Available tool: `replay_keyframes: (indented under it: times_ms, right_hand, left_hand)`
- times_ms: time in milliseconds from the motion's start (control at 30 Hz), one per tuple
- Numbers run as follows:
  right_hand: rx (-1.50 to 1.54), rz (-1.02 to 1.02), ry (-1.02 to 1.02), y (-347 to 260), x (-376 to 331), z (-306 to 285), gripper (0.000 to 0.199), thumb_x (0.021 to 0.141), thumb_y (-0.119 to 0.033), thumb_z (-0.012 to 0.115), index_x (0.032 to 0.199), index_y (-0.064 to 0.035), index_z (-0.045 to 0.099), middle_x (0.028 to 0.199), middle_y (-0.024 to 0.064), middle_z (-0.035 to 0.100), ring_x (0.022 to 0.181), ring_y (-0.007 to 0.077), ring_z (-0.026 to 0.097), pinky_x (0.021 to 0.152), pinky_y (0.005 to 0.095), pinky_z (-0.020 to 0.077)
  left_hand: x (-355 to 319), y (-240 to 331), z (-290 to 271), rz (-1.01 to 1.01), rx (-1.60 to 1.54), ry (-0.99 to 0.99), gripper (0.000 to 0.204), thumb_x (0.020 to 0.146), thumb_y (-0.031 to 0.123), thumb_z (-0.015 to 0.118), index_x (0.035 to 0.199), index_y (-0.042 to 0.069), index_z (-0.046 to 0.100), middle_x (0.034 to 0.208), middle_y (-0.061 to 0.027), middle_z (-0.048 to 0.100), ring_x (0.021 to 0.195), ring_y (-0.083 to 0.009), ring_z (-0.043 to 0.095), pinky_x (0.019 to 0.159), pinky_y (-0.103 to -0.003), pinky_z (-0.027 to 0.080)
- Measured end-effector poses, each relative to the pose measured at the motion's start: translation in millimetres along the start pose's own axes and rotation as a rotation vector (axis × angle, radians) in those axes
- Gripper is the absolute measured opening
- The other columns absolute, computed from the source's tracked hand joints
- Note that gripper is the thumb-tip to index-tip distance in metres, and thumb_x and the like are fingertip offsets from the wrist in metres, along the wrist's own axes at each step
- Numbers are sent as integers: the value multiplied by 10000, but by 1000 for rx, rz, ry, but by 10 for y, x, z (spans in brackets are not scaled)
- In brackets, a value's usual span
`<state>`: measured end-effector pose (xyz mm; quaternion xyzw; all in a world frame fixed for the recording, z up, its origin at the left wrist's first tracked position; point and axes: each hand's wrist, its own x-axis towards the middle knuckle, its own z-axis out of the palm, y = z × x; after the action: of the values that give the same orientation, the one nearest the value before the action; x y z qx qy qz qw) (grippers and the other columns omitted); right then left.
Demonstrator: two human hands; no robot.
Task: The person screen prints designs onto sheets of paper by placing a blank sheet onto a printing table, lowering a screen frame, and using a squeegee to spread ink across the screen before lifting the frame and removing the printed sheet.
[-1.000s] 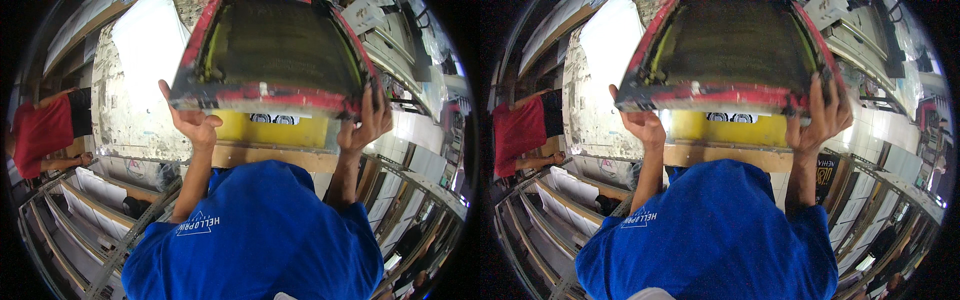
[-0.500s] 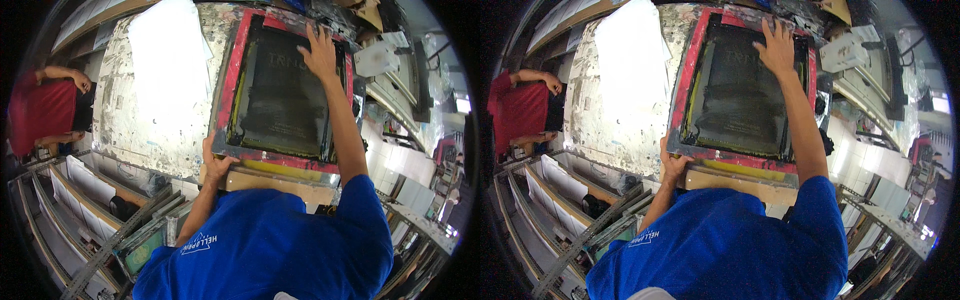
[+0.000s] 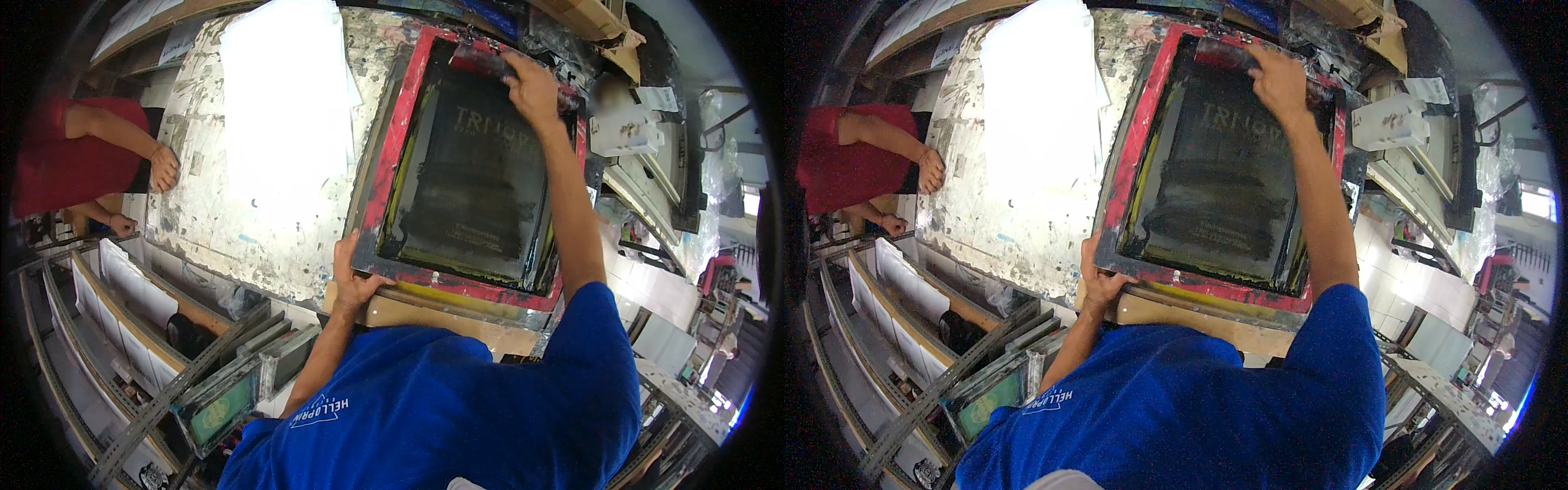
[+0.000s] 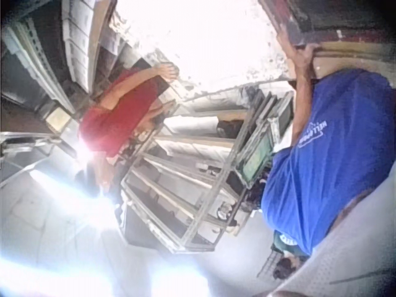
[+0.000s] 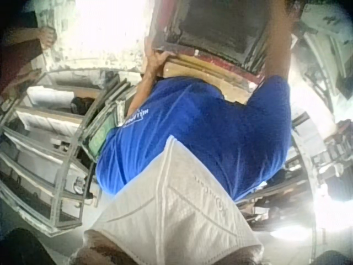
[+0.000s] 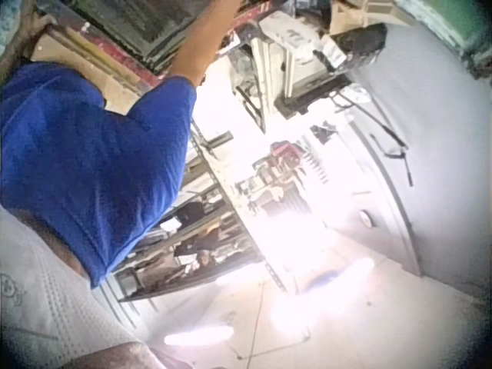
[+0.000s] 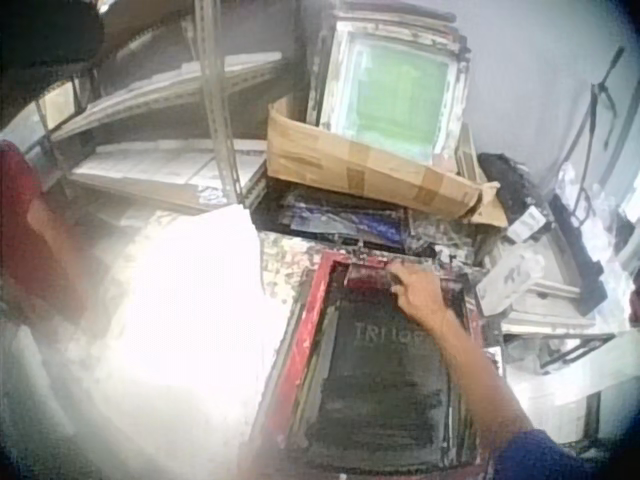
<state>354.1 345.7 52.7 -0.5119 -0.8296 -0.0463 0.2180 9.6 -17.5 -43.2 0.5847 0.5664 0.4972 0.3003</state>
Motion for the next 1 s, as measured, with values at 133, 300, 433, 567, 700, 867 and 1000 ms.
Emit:
replay_keyframes:
  times_ms: [133, 300, 433, 567, 700, 867, 1000]
  right_hand:
    - [-160, 41, 1, -328, -400, 169, 465, 804, -122, 714, 1256, -198, 633, 937, 82, 676, 941, 325, 646, 771, 477, 476]
    - [-101, 23, 128, 10, 1, 283, 466, 794, -118, 714, 1249, -192, 646, 894, 87, 662, 922, 313, 648, 774, 483, 478]
    - [107, -53, 129, 298, 186, 354, 524, 818, -140, 707, 1329, -229, 635, 1110, 120, 725, 1031, 358, 677, 849, 504, 523]
    - [142, 212, -80, 427, 203, 182, 547, 838, -141, 743, 1370, -212, 635, 1269, 127, 707, 1154, 328, 677, 986, 407, 514]
    - [571, 252, 70, 712, -181, -73, 558, 845, -107, 740, 1388, -79, 613, 1226, 124, 717, 1077, 213, 675, 924, 371, 522]
    - [736, 610, -46, -198, -1013, -735, 617, 840, -10, 756, 1429, -88, 592, 1245, 77, 691, 1021, 152, 651, 843, 301, 542]
    - [718, 502, -191, -1215, -1671, -1143, 597, 764, -14, 810, 1334, -126, 675, 1328, 158, 682, 1251, 246, 628, 1067, 359, 471]
  left_hand:
    - [27, 53, -28, -11, 30, -26, 1149, 494, 382, 1000, 1442, -23, 491, 1236, -188, 582, 1100, -347, 555, 966, -451, 457]
    - [47, 57, -37, -36, 38, -44, 1144, 500, 382, 993, 1445, -22, 491, 1230, -185, 585, 1110, -350, 550, 969, -451, 455]
    - [47, 79, -53, 1, 56, -39, 1131, 486, 345, 994, 1436, -24, 502, 1200, -184, 592, 1085, -350, 557, 954, -443, 457]
    - [69, 126, -51, 8, 76, -17, 1120, 474, 308, 992, 1427, -30, 511, 1144, -173, 595, 1040, -337, 561, 927, -438, 459]
    - [25, 5, 5, -80, -52, -5, 1101, 478, 259, 988, 1424, -35, 508, 1108, -152, 585, 1018, -322, 555, 915, -423, 464]
    - [57, 80, 12, -20, -9, 24, 1090, 476, 252, 993, 1412, -41, 515, 1151, -156, 593, 1078, -322, 557, 963, -422, 463]
    - [53, 86, 12, -52, -28, 14, 1081, 491, 268, 991, 1413, -39, 518, 1185, -166, 603, 1087, -325, 559, 966, -424, 463]
